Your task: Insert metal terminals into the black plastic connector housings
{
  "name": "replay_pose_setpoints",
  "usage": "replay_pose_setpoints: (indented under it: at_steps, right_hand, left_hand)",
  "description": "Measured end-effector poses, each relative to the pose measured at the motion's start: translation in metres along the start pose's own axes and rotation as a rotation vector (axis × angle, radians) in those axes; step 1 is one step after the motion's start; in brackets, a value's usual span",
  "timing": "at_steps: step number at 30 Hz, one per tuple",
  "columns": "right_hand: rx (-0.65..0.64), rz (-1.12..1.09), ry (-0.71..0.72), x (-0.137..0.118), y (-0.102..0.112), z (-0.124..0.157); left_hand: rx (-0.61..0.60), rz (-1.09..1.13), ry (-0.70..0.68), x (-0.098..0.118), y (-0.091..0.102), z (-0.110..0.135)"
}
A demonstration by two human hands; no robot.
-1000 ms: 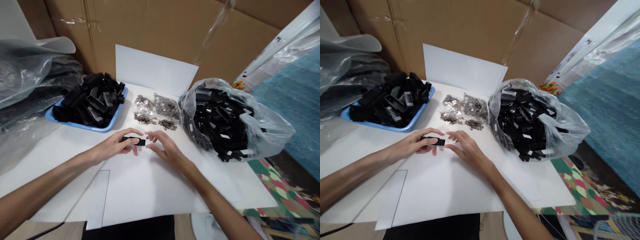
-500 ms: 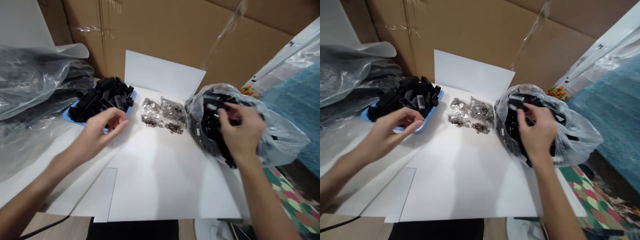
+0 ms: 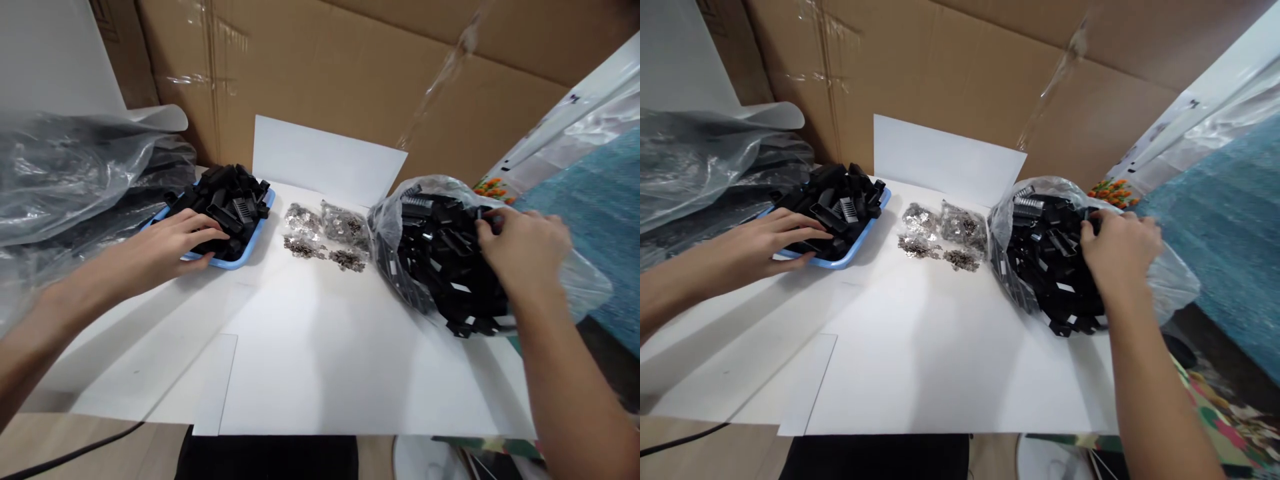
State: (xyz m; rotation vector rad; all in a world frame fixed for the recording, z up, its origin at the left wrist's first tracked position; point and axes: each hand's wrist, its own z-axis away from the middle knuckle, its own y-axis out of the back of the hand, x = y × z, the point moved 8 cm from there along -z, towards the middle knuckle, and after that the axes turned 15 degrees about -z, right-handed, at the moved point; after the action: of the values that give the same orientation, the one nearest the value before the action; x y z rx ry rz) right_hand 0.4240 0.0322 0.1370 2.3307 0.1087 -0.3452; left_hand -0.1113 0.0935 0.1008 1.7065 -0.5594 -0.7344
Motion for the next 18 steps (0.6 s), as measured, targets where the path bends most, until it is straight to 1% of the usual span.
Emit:
replay_pose_setpoints:
  at_steps: [2, 3, 5, 6, 8, 9, 10, 11, 12, 13, 14, 15, 16, 17, 18]
  right_hand:
    - [0.023, -0.051, 0.016, 0.001, 0.000, 0.002]
    - [0.032, -0.044, 0.015, 0.000, 0.001, 0.003]
    - [0.067, 0.019, 0.001, -0.006, 0.003, 0.006]
    - [0.095, 0.055, 0.000, -0.014, 0.005, 0.009]
    - [0.167, 0.087, 0.030, -0.043, 0.008, 0.022]
    - [0.124, 0.069, 0.074, -0.065, 0.002, 0.032]
    - [0.129, 0.013, 0.113, -0.091, 0.000, 0.046]
    - [0.041, -0.088, 0.179, -0.122, -0.010, 0.064]
    - [-0.068, -0.238, 0.269, -0.158, -0.021, 0.086]
    - [-0.200, -0.406, 0.328, -0.194, -0.032, 0.111]
    - [-0.333, -0.572, 0.362, -0.228, -0.043, 0.135]
    - [-0.478, -0.694, 0.353, -0.258, -0.056, 0.158]
    - [-0.603, -0.781, 0.337, -0.284, -0.067, 0.177]
    - [-0.714, -0.839, 0.315, -0.306, -0.077, 0.192]
    - [-0.790, -0.851, 0.269, -0.322, -0.085, 0.201]
  left_hand:
    - [0.019, 0.009, 0.016, -0.002, 0.001, 0.000]
    - [0.034, 0.012, 0.028, -0.004, 0.002, 0.001]
    - [0.067, 0.021, 0.048, -0.006, 0.005, 0.005]
    - [0.087, 0.027, 0.059, -0.007, 0.008, 0.007]
    - [0.146, 0.043, 0.073, -0.006, 0.018, 0.012]
    - [0.187, 0.053, 0.078, -0.002, 0.024, 0.014]
    - [0.232, 0.072, 0.087, 0.003, 0.032, 0.015]
    - [0.271, 0.111, 0.098, 0.010, 0.038, 0.015]
    - [0.304, 0.174, 0.112, 0.018, 0.042, 0.012]
    - [0.327, 0.270, 0.131, 0.028, 0.042, 0.008]
    - [0.329, 0.398, 0.146, 0.039, 0.038, 0.001]
    - [0.325, 0.546, 0.147, 0.052, 0.031, -0.008]
    - [0.292, 0.703, 0.120, 0.067, 0.019, -0.019]
    - [0.249, 0.877, 0.089, 0.082, 0.005, -0.031]
    - [0.210, 1.037, 0.109, 0.093, -0.012, -0.042]
